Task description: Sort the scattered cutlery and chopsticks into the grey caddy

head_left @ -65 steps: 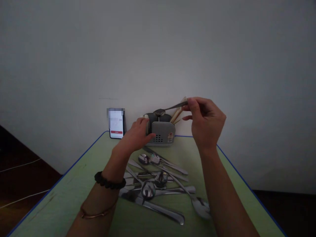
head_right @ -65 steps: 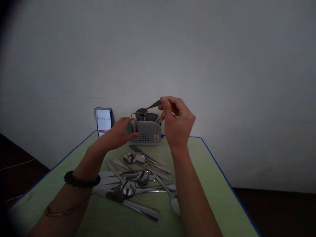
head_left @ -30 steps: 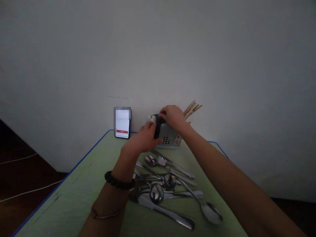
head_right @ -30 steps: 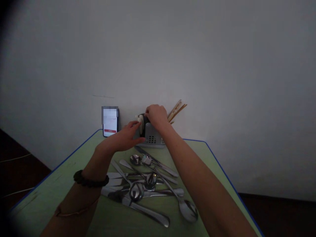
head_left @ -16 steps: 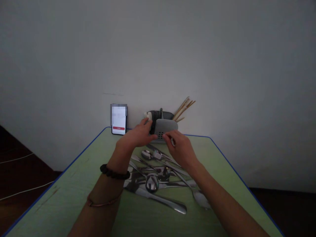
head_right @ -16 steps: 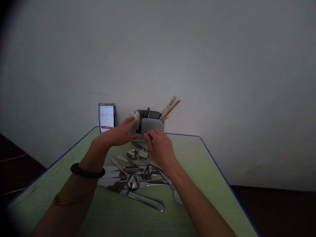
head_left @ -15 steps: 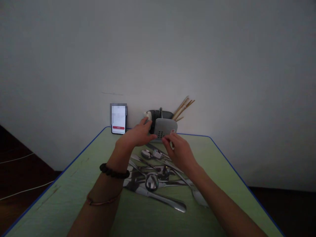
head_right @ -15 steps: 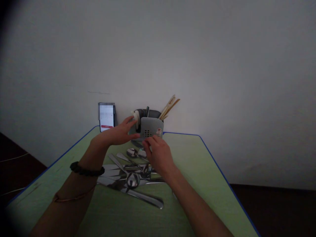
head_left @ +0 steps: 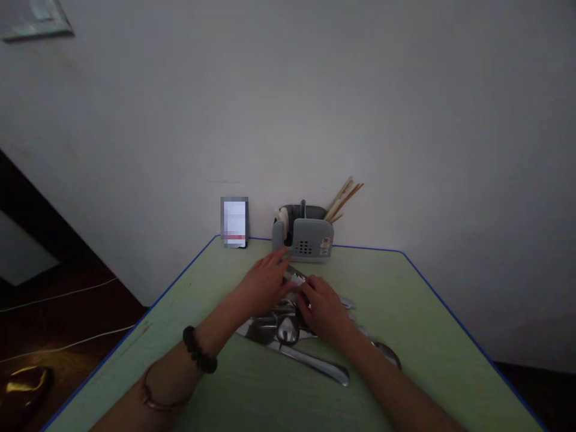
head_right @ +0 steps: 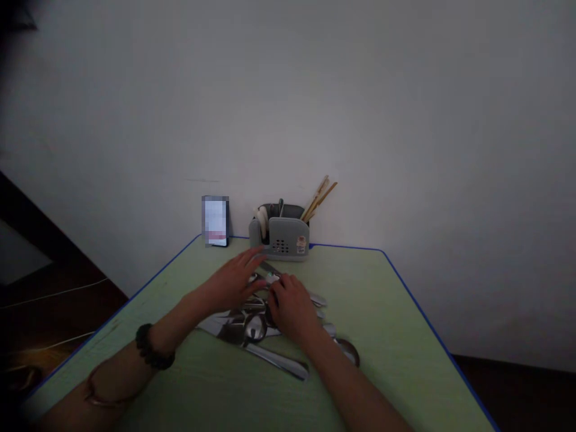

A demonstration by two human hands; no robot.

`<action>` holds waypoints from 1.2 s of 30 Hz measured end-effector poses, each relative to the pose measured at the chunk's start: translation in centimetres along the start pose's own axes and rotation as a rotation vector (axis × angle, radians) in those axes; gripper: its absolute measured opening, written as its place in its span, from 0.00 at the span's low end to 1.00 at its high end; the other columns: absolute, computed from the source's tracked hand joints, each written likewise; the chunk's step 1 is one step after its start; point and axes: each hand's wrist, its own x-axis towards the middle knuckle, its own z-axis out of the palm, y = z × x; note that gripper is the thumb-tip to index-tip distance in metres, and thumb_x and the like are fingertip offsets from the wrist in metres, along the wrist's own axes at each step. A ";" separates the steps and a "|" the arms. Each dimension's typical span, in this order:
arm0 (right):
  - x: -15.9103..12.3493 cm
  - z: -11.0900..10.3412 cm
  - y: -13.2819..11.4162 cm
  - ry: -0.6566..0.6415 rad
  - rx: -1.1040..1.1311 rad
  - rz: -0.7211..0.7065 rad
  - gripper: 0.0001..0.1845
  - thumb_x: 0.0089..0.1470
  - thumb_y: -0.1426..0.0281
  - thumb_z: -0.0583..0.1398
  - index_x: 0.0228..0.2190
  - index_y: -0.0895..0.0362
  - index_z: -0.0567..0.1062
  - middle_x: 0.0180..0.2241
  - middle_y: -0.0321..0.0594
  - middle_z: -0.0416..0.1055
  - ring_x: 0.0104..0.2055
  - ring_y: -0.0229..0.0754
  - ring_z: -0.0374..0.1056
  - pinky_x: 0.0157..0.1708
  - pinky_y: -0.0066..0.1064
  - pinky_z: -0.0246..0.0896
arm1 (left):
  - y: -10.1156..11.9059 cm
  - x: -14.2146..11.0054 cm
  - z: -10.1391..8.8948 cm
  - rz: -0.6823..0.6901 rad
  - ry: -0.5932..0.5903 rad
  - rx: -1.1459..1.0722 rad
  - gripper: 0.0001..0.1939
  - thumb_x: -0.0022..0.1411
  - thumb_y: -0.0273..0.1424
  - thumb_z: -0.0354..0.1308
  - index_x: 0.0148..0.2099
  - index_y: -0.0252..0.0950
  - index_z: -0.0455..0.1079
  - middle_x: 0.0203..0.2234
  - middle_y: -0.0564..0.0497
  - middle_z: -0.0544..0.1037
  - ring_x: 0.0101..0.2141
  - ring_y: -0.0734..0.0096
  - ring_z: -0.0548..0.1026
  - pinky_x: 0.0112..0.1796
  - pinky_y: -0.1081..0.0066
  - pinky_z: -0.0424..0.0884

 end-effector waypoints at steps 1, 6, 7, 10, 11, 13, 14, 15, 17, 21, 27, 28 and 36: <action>0.1 -0.1 0.1 0.009 0.016 0.000 0.06 0.55 0.73 0.55 0.34 0.58 0.72 0.37 0.46 0.69 0.39 0.44 0.64 0.41 0.37 0.60 | -0.1 -0.6 1.0 0.024 0.007 -0.011 0.25 0.65 0.38 0.48 0.60 0.32 0.57 0.60 0.37 0.59 0.60 0.57 0.57 0.56 0.55 0.58; 0.5 -0.2 1.6 0.104 0.109 0.034 0.10 0.57 0.70 0.55 0.40 0.57 0.72 0.42 0.46 0.69 0.45 0.46 0.63 0.47 0.39 0.57 | -1.0 -2.6 4.3 0.140 -0.045 -0.101 0.25 0.67 0.39 0.43 0.62 0.33 0.55 0.59 0.41 0.63 0.59 0.62 0.60 0.58 0.57 0.57; 0.5 -0.2 2.0 0.101 0.123 0.051 0.10 0.57 0.69 0.54 0.40 0.57 0.72 0.42 0.46 0.69 0.45 0.45 0.63 0.47 0.39 0.57 | -1.1 -2.7 4.5 0.146 -0.042 -0.127 0.25 0.67 0.40 0.43 0.62 0.33 0.54 0.59 0.41 0.63 0.59 0.62 0.59 0.58 0.58 0.57; 0.6 -0.2 2.5 0.052 0.148 0.088 0.11 0.59 0.69 0.53 0.38 0.58 0.73 0.40 0.45 0.71 0.44 0.44 0.64 0.48 0.38 0.57 | -1.2 -2.7 4.5 0.148 -0.014 -0.195 0.25 0.66 0.40 0.46 0.62 0.33 0.55 0.58 0.42 0.64 0.58 0.62 0.60 0.57 0.59 0.58; 0.6 -0.1 2.6 0.039 0.152 0.094 0.11 0.59 0.69 0.53 0.38 0.58 0.73 0.40 0.45 0.71 0.44 0.44 0.64 0.48 0.37 0.57 | -1.2 -2.7 4.5 0.145 -0.002 -0.217 0.25 0.66 0.40 0.47 0.61 0.33 0.56 0.57 0.41 0.65 0.57 0.62 0.61 0.57 0.59 0.58; 0.7 -0.1 2.7 0.023 0.158 0.112 0.10 0.58 0.69 0.53 0.37 0.58 0.74 0.39 0.44 0.71 0.43 0.44 0.64 0.47 0.35 0.58 | -1.1 -2.6 4.5 0.134 0.023 -0.259 0.24 0.65 0.39 0.48 0.60 0.34 0.56 0.55 0.41 0.67 0.55 0.62 0.64 0.55 0.60 0.60; 0.7 0.0 2.7 0.012 0.160 0.124 0.10 0.58 0.69 0.54 0.37 0.58 0.74 0.38 0.44 0.72 0.42 0.43 0.65 0.45 0.34 0.59 | -1.1 -2.6 4.6 0.129 0.035 -0.276 0.24 0.65 0.39 0.48 0.60 0.35 0.57 0.54 0.42 0.68 0.54 0.62 0.65 0.54 0.60 0.61; 0.8 0.0 2.7 -0.002 0.162 0.138 0.09 0.57 0.69 0.54 0.36 0.57 0.74 0.36 0.43 0.72 0.40 0.42 0.65 0.44 0.33 0.59 | -1.2 -2.6 4.7 0.119 0.048 -0.288 0.24 0.64 0.38 0.50 0.60 0.36 0.57 0.53 0.42 0.69 0.53 0.61 0.66 0.53 0.60 0.62; 1.0 -0.1 2.8 -0.031 0.159 0.160 0.08 0.56 0.70 0.55 0.35 0.57 0.74 0.34 0.41 0.72 0.37 0.40 0.66 0.39 0.30 0.59 | -1.2 -2.6 4.8 0.086 0.071 -0.286 0.24 0.62 0.36 0.52 0.59 0.36 0.57 0.51 0.42 0.71 0.51 0.60 0.67 0.51 0.59 0.64; 1.2 -0.3 2.8 -0.082 0.090 0.185 0.08 0.56 0.71 0.54 0.28 0.57 0.72 0.27 0.38 0.70 0.30 0.38 0.64 0.32 0.28 0.55 | -1.3 -2.4 5.0 0.061 0.081 -0.218 0.17 0.62 0.32 0.53 0.54 0.36 0.64 0.44 0.45 0.75 0.46 0.60 0.70 0.47 0.60 0.66; 0.8 -0.9 2.0 -0.123 -0.018 0.081 0.15 0.60 0.62 0.51 0.27 0.56 0.70 0.27 0.39 0.70 0.30 0.39 0.63 0.32 0.30 0.52 | -1.3 -2.6 4.6 0.086 0.153 -0.144 0.11 0.63 0.31 0.54 0.48 0.37 0.68 0.39 0.47 0.77 0.41 0.63 0.71 0.44 0.63 0.67; 0.6 -1.0 1.8 -0.106 -0.049 0.056 0.16 0.60 0.61 0.51 0.28 0.56 0.71 0.29 0.40 0.70 0.32 0.40 0.63 0.33 0.31 0.53 | -1.4 -2.6 4.5 0.089 0.180 -0.133 0.11 0.63 0.31 0.53 0.47 0.38 0.69 0.38 0.48 0.77 0.41 0.63 0.71 0.44 0.63 0.67; 0.0 -0.5 0.1 -0.069 -0.082 -0.032 0.16 0.55 0.58 0.57 0.39 0.56 0.72 0.38 0.44 0.69 0.40 0.46 0.63 0.40 0.35 0.55 | -2.0 -2.5 4.7 0.094 0.291 -0.139 0.07 0.63 0.30 0.52 0.40 0.38 0.71 0.33 0.49 0.77 0.38 0.65 0.69 0.41 0.65 0.67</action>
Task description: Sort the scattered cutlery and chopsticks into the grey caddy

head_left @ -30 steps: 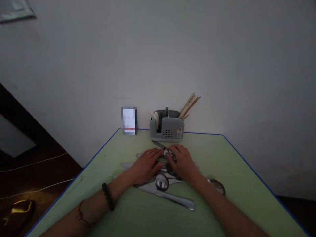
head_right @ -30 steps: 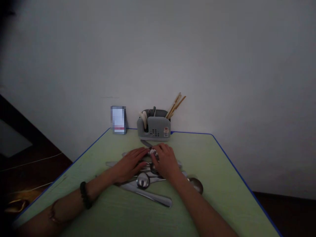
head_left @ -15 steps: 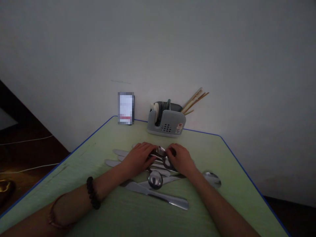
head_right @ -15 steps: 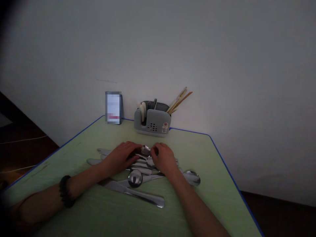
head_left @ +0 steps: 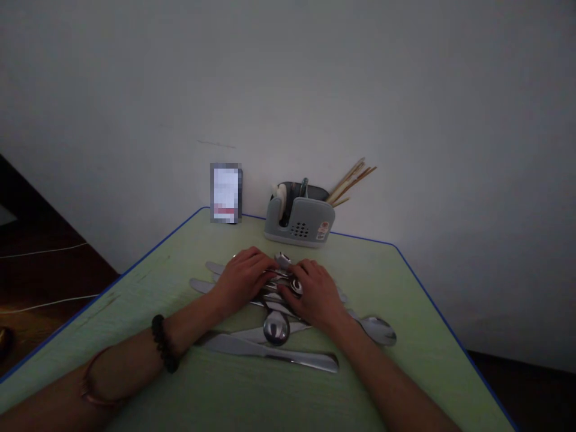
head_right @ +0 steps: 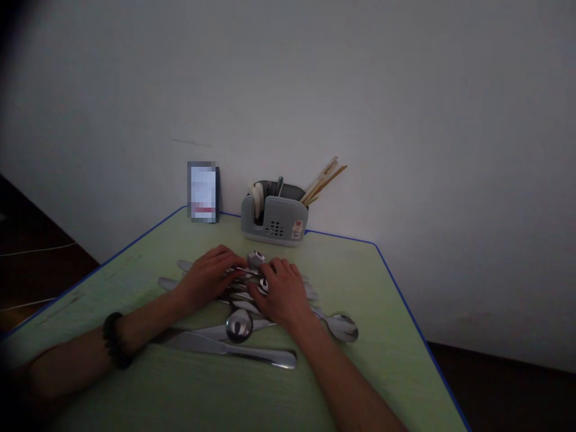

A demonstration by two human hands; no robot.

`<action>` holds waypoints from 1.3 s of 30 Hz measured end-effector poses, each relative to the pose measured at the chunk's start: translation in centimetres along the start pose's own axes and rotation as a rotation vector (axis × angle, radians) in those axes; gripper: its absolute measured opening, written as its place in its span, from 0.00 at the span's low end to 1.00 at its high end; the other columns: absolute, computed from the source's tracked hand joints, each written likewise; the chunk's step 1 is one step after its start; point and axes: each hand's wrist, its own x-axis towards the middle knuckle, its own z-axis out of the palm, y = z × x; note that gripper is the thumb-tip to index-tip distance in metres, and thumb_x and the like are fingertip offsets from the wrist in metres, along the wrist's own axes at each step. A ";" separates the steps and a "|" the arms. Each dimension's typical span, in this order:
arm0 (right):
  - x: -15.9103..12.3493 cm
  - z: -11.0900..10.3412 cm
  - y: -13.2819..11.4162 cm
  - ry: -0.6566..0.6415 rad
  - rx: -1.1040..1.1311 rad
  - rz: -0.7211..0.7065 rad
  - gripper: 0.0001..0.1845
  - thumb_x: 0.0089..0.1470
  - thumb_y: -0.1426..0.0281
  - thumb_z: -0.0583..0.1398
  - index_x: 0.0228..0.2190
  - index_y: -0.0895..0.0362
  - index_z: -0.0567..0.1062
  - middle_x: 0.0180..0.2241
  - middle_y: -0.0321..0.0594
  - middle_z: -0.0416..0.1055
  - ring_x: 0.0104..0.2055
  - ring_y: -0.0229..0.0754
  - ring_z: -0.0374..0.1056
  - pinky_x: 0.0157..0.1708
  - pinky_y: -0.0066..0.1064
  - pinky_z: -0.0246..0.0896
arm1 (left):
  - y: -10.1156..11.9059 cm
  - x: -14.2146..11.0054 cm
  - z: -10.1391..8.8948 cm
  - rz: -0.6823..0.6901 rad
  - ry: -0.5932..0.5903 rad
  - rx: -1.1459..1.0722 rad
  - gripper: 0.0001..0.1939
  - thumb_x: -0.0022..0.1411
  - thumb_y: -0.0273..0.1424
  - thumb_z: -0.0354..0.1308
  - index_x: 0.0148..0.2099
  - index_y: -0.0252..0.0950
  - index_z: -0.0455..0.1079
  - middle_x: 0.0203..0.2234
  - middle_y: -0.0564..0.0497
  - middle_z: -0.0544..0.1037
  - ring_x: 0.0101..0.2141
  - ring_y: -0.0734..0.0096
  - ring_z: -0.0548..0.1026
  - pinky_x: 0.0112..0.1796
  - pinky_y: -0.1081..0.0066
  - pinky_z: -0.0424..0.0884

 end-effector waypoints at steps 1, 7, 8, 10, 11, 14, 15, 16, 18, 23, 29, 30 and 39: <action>0.1 0.2 0.1 -0.004 0.004 0.015 0.13 0.55 0.60 0.57 0.37 0.56 0.72 0.36 0.44 0.69 0.39 0.45 0.63 0.39 0.35 0.55 | 0.0 0.0 0.0 0.013 -0.002 -0.010 0.07 0.64 0.30 0.52 0.39 0.38 0.71 0.33 0.49 0.77 0.38 0.65 0.69 0.41 0.65 0.67; 0.4 0.6 1.1 0.020 0.023 0.080 0.03 0.53 0.71 0.58 0.32 0.56 0.72 0.35 0.42 0.69 0.38 0.45 0.63 0.38 0.34 0.57 | 0.3 0.0 0.0 0.047 -0.084 0.008 0.10 0.65 0.27 0.47 0.43 0.39 0.69 0.41 0.49 0.76 0.43 0.66 0.70 0.49 0.60 0.60; 0.5 0.6 1.2 0.047 0.024 0.098 0.04 0.52 0.72 0.58 0.33 0.56 0.73 0.36 0.43 0.69 0.40 0.46 0.63 0.39 0.35 0.57 | 0.3 -0.1 0.0 0.024 -0.090 0.021 0.10 0.65 0.27 0.47 0.44 0.39 0.68 0.42 0.49 0.76 0.44 0.66 0.70 0.51 0.59 0.58; 0.5 0.5 1.4 0.111 0.030 0.138 0.10 0.51 0.73 0.58 0.38 0.57 0.73 0.41 0.46 0.68 0.44 0.48 0.62 0.43 0.37 0.57 | 0.3 -0.1 0.0 -0.032 -0.103 0.034 0.09 0.64 0.28 0.48 0.45 0.38 0.67 0.44 0.48 0.75 0.46 0.64 0.69 0.52 0.57 0.57; 0.5 0.5 1.4 0.131 0.037 0.156 0.13 0.50 0.73 0.58 0.41 0.58 0.72 0.45 0.48 0.67 0.47 0.49 0.61 0.46 0.39 0.56 | 0.3 -0.1 0.0 -0.058 -0.113 0.034 0.09 0.64 0.30 0.48 0.45 0.37 0.66 0.45 0.47 0.74 0.47 0.62 0.69 0.51 0.56 0.58; 0.4 0.6 1.6 0.089 0.071 0.179 0.23 0.51 0.67 0.58 0.49 0.60 0.67 0.50 0.50 0.65 0.52 0.51 0.59 0.52 0.42 0.54 | 0.2 -0.2 0.1 -0.104 -0.152 0.005 0.08 0.64 0.32 0.48 0.43 0.37 0.65 0.46 0.46 0.72 0.48 0.61 0.68 0.49 0.58 0.61; 0.4 0.6 1.6 0.055 0.083 0.178 0.25 0.52 0.65 0.57 0.51 0.61 0.66 0.51 0.50 0.65 0.52 0.51 0.59 0.53 0.43 0.53 | 0.2 -0.3 0.1 -0.109 -0.163 -0.010 0.08 0.64 0.33 0.48 0.42 0.37 0.65 0.47 0.45 0.71 0.48 0.61 0.67 0.49 0.58 0.62; 0.3 0.6 1.6 0.020 0.094 0.169 0.27 0.53 0.62 0.56 0.53 0.61 0.65 0.52 0.50 0.65 0.53 0.51 0.59 0.54 0.43 0.52 | 0.2 -0.3 0.2 -0.113 -0.169 -0.023 0.08 0.64 0.33 0.48 0.42 0.37 0.65 0.47 0.45 0.70 0.49 0.61 0.67 0.49 0.58 0.62; 0.3 0.5 1.5 -0.036 0.118 0.137 0.30 0.55 0.58 0.55 0.55 0.62 0.63 0.54 0.50 0.64 0.56 0.50 0.57 0.56 0.44 0.50 | 0.2 -0.4 0.2 -0.116 -0.177 -0.037 0.08 0.64 0.33 0.47 0.42 0.37 0.65 0.49 0.45 0.69 0.49 0.61 0.67 0.50 0.57 0.61; 0.1 -0.1 1.7 -0.203 0.159 -0.010 0.47 0.46 0.43 0.56 0.59 0.59 0.58 0.62 0.53 0.51 0.63 0.55 0.48 0.59 0.49 0.44 | 0.2 -0.4 0.3 -0.132 -0.181 -0.036 0.07 0.64 0.32 0.48 0.41 0.37 0.65 0.48 0.46 0.69 0.48 0.60 0.66 0.47 0.57 0.62; 0.2 -0.5 2.6 -0.285 0.211 -0.109 0.54 0.38 0.40 0.59 0.59 0.59 0.58 0.63 0.55 0.47 0.63 0.58 0.45 0.59 0.50 0.44 | -0.1 -0.3 0.5 -0.131 -0.187 -0.077 0.05 0.62 0.28 0.49 0.40 0.37 0.64 0.42 0.47 0.72 0.44 0.60 0.67 0.44 0.59 0.63; 0.2 -0.3 2.6 -0.260 0.220 -0.111 0.52 0.40 0.42 0.60 0.59 0.59 0.59 0.62 0.54 0.50 0.63 0.56 0.48 0.59 0.48 0.45 | -0.2 -0.2 0.5 -0.137 -0.179 -0.091 0.05 0.62 0.27 0.49 0.40 0.37 0.65 0.41 0.47 0.72 0.43 0.60 0.68 0.44 0.59 0.64; 0.6 1.1 2.6 -0.032 0.139 0.079 0.23 0.54 0.59 0.58 0.48 0.60 0.69 0.43 0.49 0.69 0.45 0.48 0.63 0.47 0.40 0.58 | -0.5 -0.3 0.8 -0.148 -0.042 -0.241 0.12 0.60 0.26 0.49 0.47 0.36 0.65 0.42 0.45 0.69 0.45 0.62 0.67 0.49 0.60 0.65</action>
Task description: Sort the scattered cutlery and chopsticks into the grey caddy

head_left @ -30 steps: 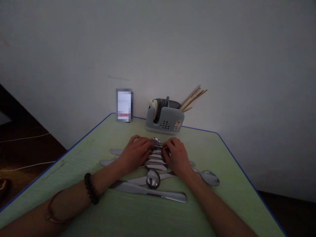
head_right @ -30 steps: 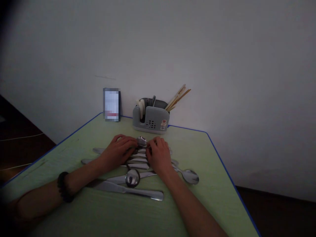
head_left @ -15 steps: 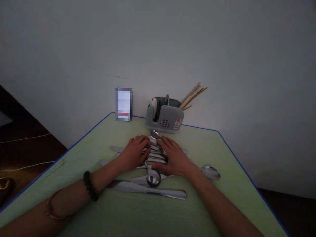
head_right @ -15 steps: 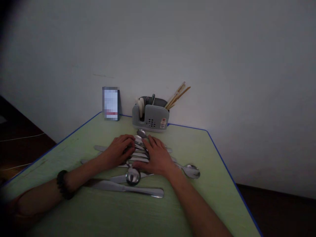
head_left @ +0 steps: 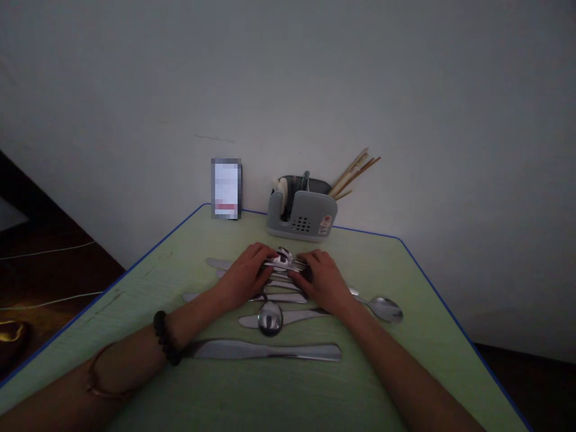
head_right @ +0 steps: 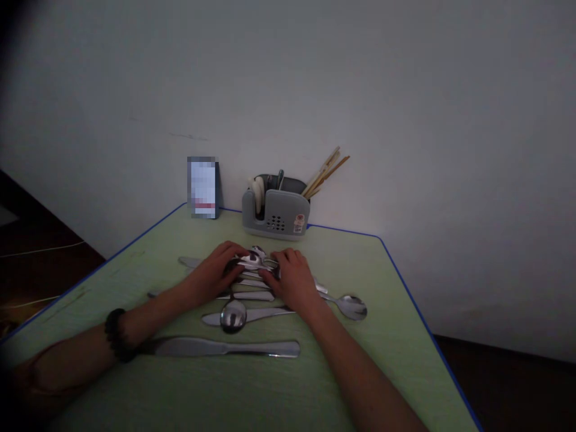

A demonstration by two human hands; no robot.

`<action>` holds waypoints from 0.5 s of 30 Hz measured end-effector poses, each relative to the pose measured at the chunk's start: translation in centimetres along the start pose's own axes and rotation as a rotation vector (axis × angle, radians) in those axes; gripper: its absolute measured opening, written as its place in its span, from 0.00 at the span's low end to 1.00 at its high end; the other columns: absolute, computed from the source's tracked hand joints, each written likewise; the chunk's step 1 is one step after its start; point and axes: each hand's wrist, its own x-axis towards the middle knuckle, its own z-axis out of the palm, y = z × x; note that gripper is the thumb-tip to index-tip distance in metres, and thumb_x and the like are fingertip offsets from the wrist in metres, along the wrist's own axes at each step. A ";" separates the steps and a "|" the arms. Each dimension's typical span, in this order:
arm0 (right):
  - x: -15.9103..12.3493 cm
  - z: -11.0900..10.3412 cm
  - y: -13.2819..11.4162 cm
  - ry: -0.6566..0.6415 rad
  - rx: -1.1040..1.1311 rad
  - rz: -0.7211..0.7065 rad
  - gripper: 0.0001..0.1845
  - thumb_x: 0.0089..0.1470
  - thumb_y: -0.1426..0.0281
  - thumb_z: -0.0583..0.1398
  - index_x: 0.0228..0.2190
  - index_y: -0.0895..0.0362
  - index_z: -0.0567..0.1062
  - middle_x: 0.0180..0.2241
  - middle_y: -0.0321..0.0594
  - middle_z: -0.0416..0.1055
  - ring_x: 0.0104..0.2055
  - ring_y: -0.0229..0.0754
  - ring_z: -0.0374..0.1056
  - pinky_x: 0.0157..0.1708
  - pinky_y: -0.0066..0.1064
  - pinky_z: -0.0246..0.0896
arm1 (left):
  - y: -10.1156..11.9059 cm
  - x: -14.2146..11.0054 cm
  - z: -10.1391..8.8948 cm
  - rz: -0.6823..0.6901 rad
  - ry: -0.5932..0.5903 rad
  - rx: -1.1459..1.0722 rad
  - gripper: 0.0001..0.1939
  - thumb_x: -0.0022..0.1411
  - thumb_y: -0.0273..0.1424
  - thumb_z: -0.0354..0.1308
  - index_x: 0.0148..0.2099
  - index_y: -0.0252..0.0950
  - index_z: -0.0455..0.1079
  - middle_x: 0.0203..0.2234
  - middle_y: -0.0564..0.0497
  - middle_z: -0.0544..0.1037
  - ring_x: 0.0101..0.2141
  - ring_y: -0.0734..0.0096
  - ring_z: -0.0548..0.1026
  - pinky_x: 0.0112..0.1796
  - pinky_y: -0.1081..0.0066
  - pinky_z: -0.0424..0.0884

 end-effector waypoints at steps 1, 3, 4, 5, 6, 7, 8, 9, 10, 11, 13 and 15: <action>0.0 -0.1 0.0 -0.007 -0.007 0.018 0.22 0.54 0.58 0.58 0.45 0.60 0.71 0.41 0.48 0.70 0.44 0.47 0.63 0.45 0.38 0.58 | 0.1 -0.1 0.0 0.005 0.011 -0.005 0.13 0.60 0.26 0.50 0.48 0.36 0.64 0.43 0.45 0.68 0.46 0.62 0.67 0.49 0.60 0.66; 0.1 -0.3 -0.1 -0.030 -0.008 0.036 0.18 0.54 0.57 0.59 0.40 0.59 0.72 0.37 0.45 0.71 0.40 0.45 0.64 0.41 0.34 0.58 | 0.3 -0.2 0.1 0.006 0.023 0.002 0.16 0.59 0.27 0.51 0.50 0.35 0.64 0.46 0.43 0.66 0.48 0.62 0.66 0.51 0.61 0.65; 0.2 -0.5 -0.1 -0.041 -0.006 0.039 0.17 0.54 0.57 0.58 0.37 0.58 0.72 0.35 0.43 0.71 0.38 0.43 0.64 0.38 0.33 0.58 | 0.4 -0.2 0.1 0.008 0.022 0.007 0.17 0.59 0.28 0.52 0.51 0.35 0.63 0.47 0.43 0.65 0.49 0.61 0.65 0.51 0.60 0.65; 0.2 -0.6 -0.1 -0.050 -0.005 0.039 0.16 0.54 0.57 0.58 0.34 0.58 0.71 0.33 0.42 0.71 0.36 0.42 0.64 0.36 0.32 0.57 | 0.4 -0.2 0.0 0.012 0.020 0.012 0.18 0.59 0.28 0.53 0.52 0.35 0.63 0.48 0.42 0.65 0.50 0.60 0.65 0.52 0.60 0.64; 0.2 -0.7 -0.1 -0.056 -0.008 0.038 0.16 0.54 0.56 0.58 0.32 0.57 0.71 0.31 0.40 0.71 0.34 0.41 0.64 0.34 0.31 0.56 | 0.5 -0.2 0.0 0.017 0.014 0.017 0.19 0.59 0.29 0.53 0.53 0.35 0.62 0.49 0.42 0.65 0.50 0.60 0.64 0.53 0.59 0.64; 0.3 -0.8 -0.1 -0.057 -0.011 0.038 0.16 0.54 0.56 0.58 0.30 0.57 0.70 0.30 0.40 0.70 0.33 0.41 0.63 0.32 0.30 0.55 | 0.5 -0.2 0.0 0.022 0.004 0.023 0.20 0.59 0.29 0.53 0.54 0.35 0.62 0.49 0.42 0.66 0.51 0.59 0.64 0.53 0.58 0.63; 0.3 -0.8 -0.1 -0.056 -0.014 0.041 0.16 0.54 0.56 0.58 0.29 0.57 0.70 0.29 0.39 0.70 0.32 0.40 0.63 0.31 0.30 0.54 | 0.5 -0.2 -0.1 0.026 -0.006 0.028 0.20 0.60 0.30 0.53 0.54 0.35 0.61 0.49 0.42 0.67 0.50 0.59 0.64 0.53 0.57 0.63; 0.3 -0.8 -0.1 -0.052 -0.015 0.044 0.16 0.54 0.56 0.58 0.29 0.57 0.69 0.29 0.39 0.70 0.31 0.40 0.63 0.30 0.30 0.54 | 0.6 -0.2 -0.1 0.030 -0.018 0.032 0.20 0.60 0.30 0.52 0.55 0.34 0.61 0.49 0.42 0.69 0.50 0.59 0.65 0.53 0.57 0.63; 0.2 -0.8 -0.1 -0.044 -0.017 0.045 0.16 0.53 0.56 0.59 0.29 0.57 0.69 0.28 0.38 0.69 0.31 0.40 0.63 0.30 0.29 0.54 | 0.6 -0.2 -0.2 0.031 -0.032 0.036 0.20 0.61 0.30 0.52 0.55 0.34 0.61 0.48 0.43 0.70 0.49 0.59 0.65 0.52 0.57 0.63; 0.2 -0.8 0.0 -0.033 -0.021 0.041 0.15 0.53 0.56 0.59 0.28 0.57 0.69 0.28 0.38 0.69 0.30 0.39 0.62 0.29 0.29 0.53 | 0.6 -0.2 -0.2 0.031 -0.045 0.040 0.20 0.61 0.30 0.52 0.55 0.34 0.62 0.48 0.43 0.71 0.48 0.59 0.66 0.51 0.57 0.64; 0.1 -0.7 0.0 -0.004 -0.021 0.017 0.13 0.52 0.59 0.61 0.28 0.56 0.68 0.28 0.37 0.68 0.30 0.39 0.62 0.29 0.29 0.54 | 0.6 -0.1 -0.2 0.033 -0.066 0.042 0.20 0.61 0.30 0.52 0.56 0.34 0.62 0.46 0.43 0.73 0.47 0.59 0.67 0.50 0.58 0.65; 0.0 -0.7 0.0 0.035 -0.001 -0.022 0.10 0.51 0.63 0.62 0.28 0.56 0.68 0.29 0.37 0.68 0.31 0.39 0.62 0.30 0.28 0.55 | 0.5 -0.1 -0.2 0.012 -0.073 0.045 0.19 0.61 0.30 0.52 0.55 0.35 0.63 0.45 0.44 0.73 0.45 0.60 0.69 0.48 0.59 0.66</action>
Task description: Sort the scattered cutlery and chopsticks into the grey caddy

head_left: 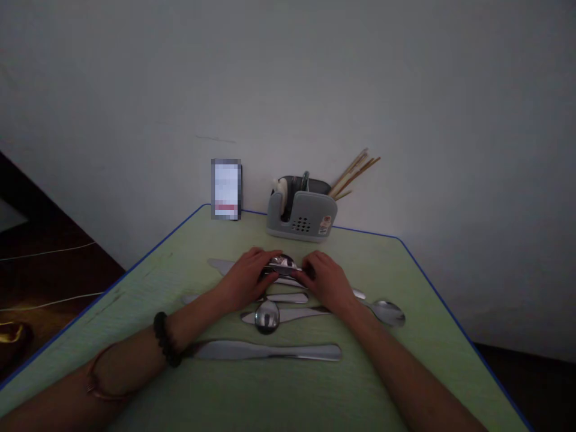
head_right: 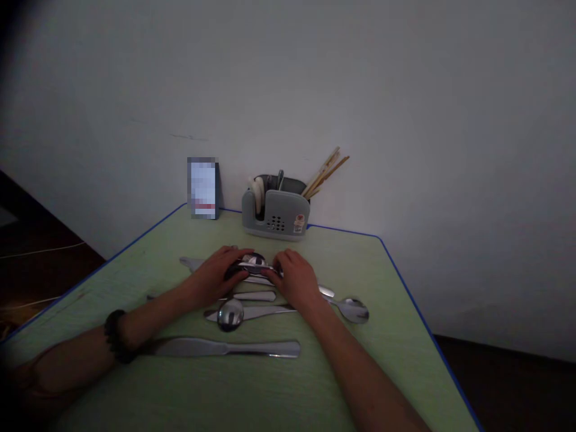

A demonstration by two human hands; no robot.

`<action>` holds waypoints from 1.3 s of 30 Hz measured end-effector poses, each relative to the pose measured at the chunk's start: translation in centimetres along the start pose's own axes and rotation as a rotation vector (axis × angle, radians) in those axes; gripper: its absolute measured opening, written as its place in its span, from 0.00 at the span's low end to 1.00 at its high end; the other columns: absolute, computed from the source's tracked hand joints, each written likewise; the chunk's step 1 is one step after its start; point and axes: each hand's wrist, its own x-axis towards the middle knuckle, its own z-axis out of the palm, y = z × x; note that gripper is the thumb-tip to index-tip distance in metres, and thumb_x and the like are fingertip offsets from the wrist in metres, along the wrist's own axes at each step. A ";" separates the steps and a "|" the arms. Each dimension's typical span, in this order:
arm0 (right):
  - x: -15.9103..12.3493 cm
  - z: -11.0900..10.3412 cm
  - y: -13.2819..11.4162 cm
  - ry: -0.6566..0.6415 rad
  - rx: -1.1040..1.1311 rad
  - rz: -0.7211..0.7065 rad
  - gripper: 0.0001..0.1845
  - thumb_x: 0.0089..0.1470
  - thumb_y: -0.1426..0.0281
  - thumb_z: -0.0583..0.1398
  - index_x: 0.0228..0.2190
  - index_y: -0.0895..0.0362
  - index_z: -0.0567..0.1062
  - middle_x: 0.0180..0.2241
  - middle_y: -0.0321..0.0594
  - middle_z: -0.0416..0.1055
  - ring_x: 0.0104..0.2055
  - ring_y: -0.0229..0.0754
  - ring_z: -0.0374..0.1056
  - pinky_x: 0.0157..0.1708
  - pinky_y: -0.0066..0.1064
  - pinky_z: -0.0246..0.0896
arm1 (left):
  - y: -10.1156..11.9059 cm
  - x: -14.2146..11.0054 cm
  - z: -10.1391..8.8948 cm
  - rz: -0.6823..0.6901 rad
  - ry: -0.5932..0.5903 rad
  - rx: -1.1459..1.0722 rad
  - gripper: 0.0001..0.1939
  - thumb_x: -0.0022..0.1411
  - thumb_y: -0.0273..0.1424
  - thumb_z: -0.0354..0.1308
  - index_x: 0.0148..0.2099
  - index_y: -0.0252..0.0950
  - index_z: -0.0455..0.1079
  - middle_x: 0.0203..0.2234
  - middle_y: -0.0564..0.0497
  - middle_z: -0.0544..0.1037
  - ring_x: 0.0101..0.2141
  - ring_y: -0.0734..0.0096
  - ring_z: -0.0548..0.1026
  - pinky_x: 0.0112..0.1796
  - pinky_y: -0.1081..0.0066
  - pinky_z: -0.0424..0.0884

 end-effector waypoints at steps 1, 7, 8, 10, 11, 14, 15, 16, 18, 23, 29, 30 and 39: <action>0.0 0.0 0.0 0.020 0.017 -0.020 0.09 0.51 0.65 0.63 0.29 0.56 0.68 0.30 0.37 0.68 0.32 0.39 0.63 0.31 0.28 0.56 | -0.1 0.0 0.0 -0.021 0.005 -0.002 0.19 0.61 0.29 0.53 0.55 0.35 0.63 0.44 0.44 0.74 0.44 0.60 0.69 0.47 0.59 0.67; 0.0 0.3 -0.1 0.194 0.120 -0.028 0.06 0.51 0.71 0.61 0.32 0.55 0.67 0.34 0.40 0.67 0.36 0.42 0.65 0.36 0.33 0.62 | -0.4 0.3 0.0 -0.135 0.140 -0.096 0.13 0.59 0.31 0.55 0.47 0.36 0.66 0.35 0.49 0.75 0.38 0.64 0.72 0.41 0.64 0.70; 0.0 0.4 0.0 0.238 0.166 -0.001 0.07 0.51 0.71 0.60 0.34 0.55 0.67 0.35 0.41 0.67 0.37 0.42 0.65 0.37 0.34 0.62 | -0.3 0.3 -0.1 -0.150 0.155 -0.124 0.12 0.59 0.32 0.55 0.46 0.36 0.66 0.35 0.50 0.75 0.37 0.65 0.73 0.40 0.66 0.70; 0.1 0.7 0.3 0.322 0.281 0.070 0.13 0.52 0.69 0.59 0.41 0.55 0.65 0.37 0.42 0.68 0.38 0.43 0.67 0.39 0.35 0.63 | 0.0 0.4 -0.3 -0.173 0.176 -0.176 0.09 0.59 0.34 0.55 0.42 0.37 0.67 0.34 0.51 0.76 0.35 0.68 0.74 0.37 0.69 0.70; 0.2 0.8 0.4 0.352 0.329 0.109 0.17 0.53 0.68 0.59 0.45 0.55 0.63 0.38 0.42 0.68 0.39 0.43 0.67 0.40 0.36 0.63 | 0.1 0.4 -0.4 -0.178 0.184 -0.194 0.08 0.59 0.34 0.55 0.41 0.37 0.68 0.33 0.52 0.76 0.34 0.69 0.74 0.36 0.70 0.70; 0.4 0.8 0.6 0.345 0.331 0.199 0.27 0.53 0.63 0.58 0.52 0.58 0.59 0.42 0.46 0.70 0.44 0.46 0.67 0.44 0.39 0.62 | 0.4 0.5 -0.7 -0.193 0.210 -0.224 0.08 0.60 0.35 0.54 0.37 0.37 0.68 0.30 0.53 0.75 0.29 0.72 0.72 0.33 0.72 0.69; 0.4 0.7 0.6 0.303 0.276 0.213 0.26 0.53 0.62 0.58 0.51 0.59 0.61 0.43 0.48 0.70 0.45 0.47 0.66 0.44 0.39 0.61 | 0.4 0.5 -0.8 -0.202 0.216 -0.228 0.08 0.60 0.36 0.54 0.36 0.37 0.68 0.30 0.53 0.75 0.29 0.72 0.72 0.32 0.72 0.69; 0.4 0.6 0.5 0.248 0.204 0.217 0.23 0.54 0.62 0.57 0.49 0.60 0.64 0.43 0.49 0.70 0.45 0.48 0.66 0.44 0.39 0.60 | 0.4 0.6 -0.9 -0.212 0.224 -0.229 0.08 0.60 0.35 0.54 0.36 0.37 0.68 0.29 0.53 0.75 0.28 0.72 0.72 0.32 0.72 0.69; 0.3 0.3 0.4 0.120 0.054 0.208 0.16 0.54 0.64 0.56 0.43 0.60 0.70 0.41 0.49 0.71 0.43 0.48 0.66 0.44 0.38 0.59 | 0.3 0.6 -1.0 -0.232 0.241 -0.222 0.08 0.60 0.36 0.54 0.35 0.36 0.68 0.29 0.52 0.75 0.29 0.72 0.71 0.32 0.72 0.69; 0.2 0.0 0.3 -0.026 -0.064 0.225 0.13 0.55 0.67 0.55 0.42 0.59 0.72 0.37 0.46 0.73 0.40 0.44 0.67 0.41 0.32 0.57 | -0.1 0.6 -1.1 -0.257 0.248 -0.223 0.09 0.59 0.37 0.54 0.35 0.37 0.68 0.29 0.53 0.75 0.29 0.71 0.71 0.34 0.71 0.69; 0.1 -0.1 0.4 -0.021 -0.043 0.248 0.13 0.58 0.66 0.53 0.40 0.61 0.71 0.37 0.49 0.72 0.40 0.46 0.67 0.40 0.33 0.58 | -0.2 0.7 -1.2 -0.283 0.222 -0.221 0.10 0.59 0.38 0.53 0.35 0.37 0.69 0.28 0.53 0.75 0.29 0.71 0.72 0.33 0.72 0.68; 0.1 -0.1 0.5 -0.008 -0.040 0.243 0.12 0.57 0.68 0.54 0.39 0.62 0.71 0.37 0.49 0.72 0.40 0.46 0.66 0.40 0.34 0.59 | -0.2 0.7 -1.3 -0.294 0.219 -0.226 0.10 0.59 0.38 0.53 0.34 0.36 0.69 0.28 0.53 0.75 0.29 0.71 0.72 0.33 0.72 0.68; 0.1 -0.2 0.4 0.078 0.085 0.139 0.09 0.58 0.66 0.55 0.32 0.56 0.73 0.33 0.40 0.70 0.35 0.39 0.66 0.37 0.29 0.60 | 0.2 0.6 -1.1 -0.297 0.142 -0.174 0.13 0.61 0.40 0.48 0.36 0.37 0.67 0.17 0.58 0.71 0.20 0.73 0.67 0.25 0.74 0.61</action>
